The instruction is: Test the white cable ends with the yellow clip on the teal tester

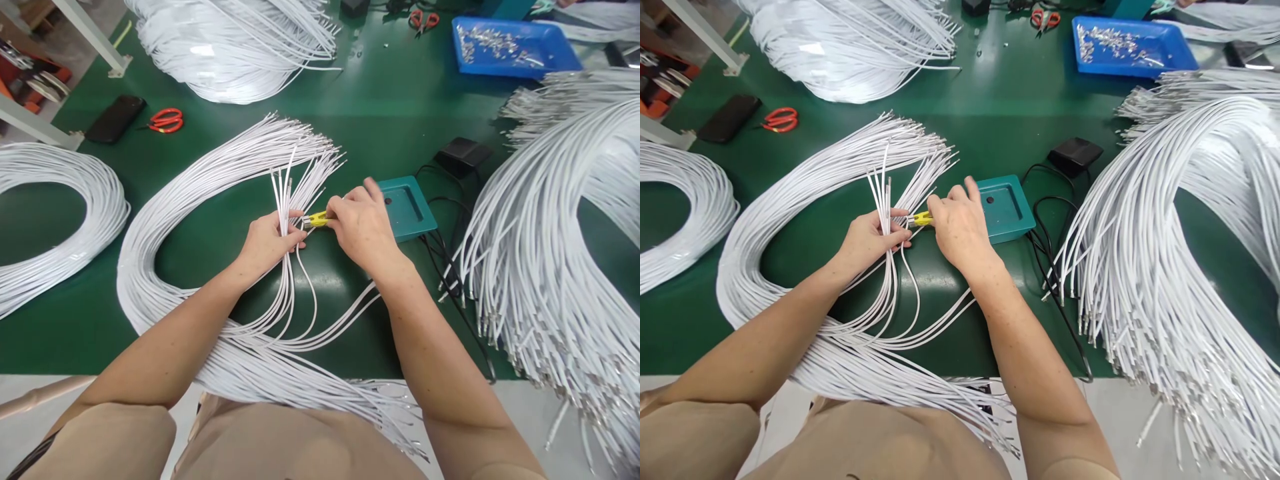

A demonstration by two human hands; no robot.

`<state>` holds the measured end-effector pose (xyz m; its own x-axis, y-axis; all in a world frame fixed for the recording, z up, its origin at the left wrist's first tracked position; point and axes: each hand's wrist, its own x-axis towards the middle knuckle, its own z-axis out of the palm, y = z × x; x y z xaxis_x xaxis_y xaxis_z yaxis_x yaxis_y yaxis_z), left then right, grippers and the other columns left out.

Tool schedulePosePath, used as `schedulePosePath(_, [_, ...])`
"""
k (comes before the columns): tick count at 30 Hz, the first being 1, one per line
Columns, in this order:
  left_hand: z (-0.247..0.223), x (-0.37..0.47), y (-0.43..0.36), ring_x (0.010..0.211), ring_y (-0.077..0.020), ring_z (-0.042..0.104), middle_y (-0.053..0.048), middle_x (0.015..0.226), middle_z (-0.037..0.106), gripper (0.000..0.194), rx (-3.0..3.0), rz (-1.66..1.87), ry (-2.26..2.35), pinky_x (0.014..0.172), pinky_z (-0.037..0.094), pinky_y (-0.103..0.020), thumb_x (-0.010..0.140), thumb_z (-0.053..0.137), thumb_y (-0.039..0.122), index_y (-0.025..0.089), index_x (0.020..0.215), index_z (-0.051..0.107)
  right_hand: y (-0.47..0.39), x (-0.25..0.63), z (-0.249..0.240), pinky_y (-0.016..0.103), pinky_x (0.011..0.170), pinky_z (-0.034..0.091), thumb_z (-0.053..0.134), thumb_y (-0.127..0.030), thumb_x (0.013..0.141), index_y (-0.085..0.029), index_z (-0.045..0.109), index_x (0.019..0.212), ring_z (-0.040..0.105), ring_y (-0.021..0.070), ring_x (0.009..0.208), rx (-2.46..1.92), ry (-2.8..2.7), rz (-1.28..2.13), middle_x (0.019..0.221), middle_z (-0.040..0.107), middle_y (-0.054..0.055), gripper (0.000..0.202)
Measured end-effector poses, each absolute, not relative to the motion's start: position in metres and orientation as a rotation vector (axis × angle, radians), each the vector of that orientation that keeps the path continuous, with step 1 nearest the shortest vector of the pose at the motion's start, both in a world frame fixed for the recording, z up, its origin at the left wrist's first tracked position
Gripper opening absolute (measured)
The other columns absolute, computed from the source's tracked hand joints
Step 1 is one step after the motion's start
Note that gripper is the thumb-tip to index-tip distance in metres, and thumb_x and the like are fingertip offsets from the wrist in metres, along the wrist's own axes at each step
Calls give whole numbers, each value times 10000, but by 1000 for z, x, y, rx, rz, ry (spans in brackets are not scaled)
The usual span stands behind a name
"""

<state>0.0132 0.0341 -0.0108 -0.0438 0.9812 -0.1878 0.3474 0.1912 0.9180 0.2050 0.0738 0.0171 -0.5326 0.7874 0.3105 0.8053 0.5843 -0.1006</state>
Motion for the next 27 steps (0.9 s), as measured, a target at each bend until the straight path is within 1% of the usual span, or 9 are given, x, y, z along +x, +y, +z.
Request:
schedulePosePath(3, [-12,13,35,698,-202,729,-9,754,709,423,1284,877,1555,600,543,-258,708,699,256,192,1124,661,76,212,17,589,1116,125,432,-292,934,-174,609,1089,468,303,1167,-1512,-2285,-203,1101,656,126,264])
schedulePosePath(6, [-9,12,35,713,-204,728,-14,758,707,419,1265,860,1550,609,548,-257,704,699,254,187,1117,665,79,220,12,633,1096,144,395,-348,954,-169,526,1273,386,340,1301,-1687,-2171,-267,1354,532,163,389])
schedulePosePath(9, [-3,10,33,692,-194,713,-20,732,700,422,1235,844,1525,604,540,-260,703,707,262,167,1112,664,80,221,11,613,1100,161,407,-333,954,-164,511,1307,377,338,1325,-1702,-2189,-258,1395,501,169,404])
schedulePosePath(11, [2,7,32,671,-182,694,-19,719,695,474,1202,856,1503,605,532,-264,698,722,269,156,1153,649,77,216,16,575,1094,196,421,-320,952,-158,548,1265,414,327,1291,-1634,-2178,-196,1362,532,170,375])
schedulePosePath(14, [7,2,31,656,-156,663,-9,738,688,578,1117,915,1438,626,518,-264,672,765,285,157,1217,621,63,200,29,428,987,355,395,-334,971,-159,641,1099,544,264,1106,-1389,-2271,106,1165,656,135,327])
schedulePosePath(17, [7,-2,31,637,-121,628,6,736,664,483,1050,943,1353,650,502,-249,648,800,303,156,1090,673,42,179,44,300,820,425,406,-366,976,-171,691,913,620,192,930,-1035,-2615,605,984,711,80,350])
schedulePosePath(21, [4,-5,32,700,-140,648,0,724,646,355,1039,935,1302,642,486,-238,654,809,301,156,953,684,16,158,50,304,693,455,494,-309,936,-155,724,852,682,231,836,-1082,-3030,852,865,734,116,290])
schedulePosePath(24, [4,-5,33,834,-161,669,-48,904,695,378,1003,937,1281,680,499,-238,679,798,300,168,1017,692,5,153,46,328,681,483,478,-227,931,-138,738,866,702,259,837,-1202,-3103,836,825,736,152,283])
schedulePosePath(27, [6,-7,34,929,-174,663,-80,1006,708,393,952,902,1244,772,510,-260,707,783,308,175,1067,702,0,155,41,341,608,478,486,-231,918,-130,744,877,704,273,763,-1146,-3114,957,785,730,169,280])
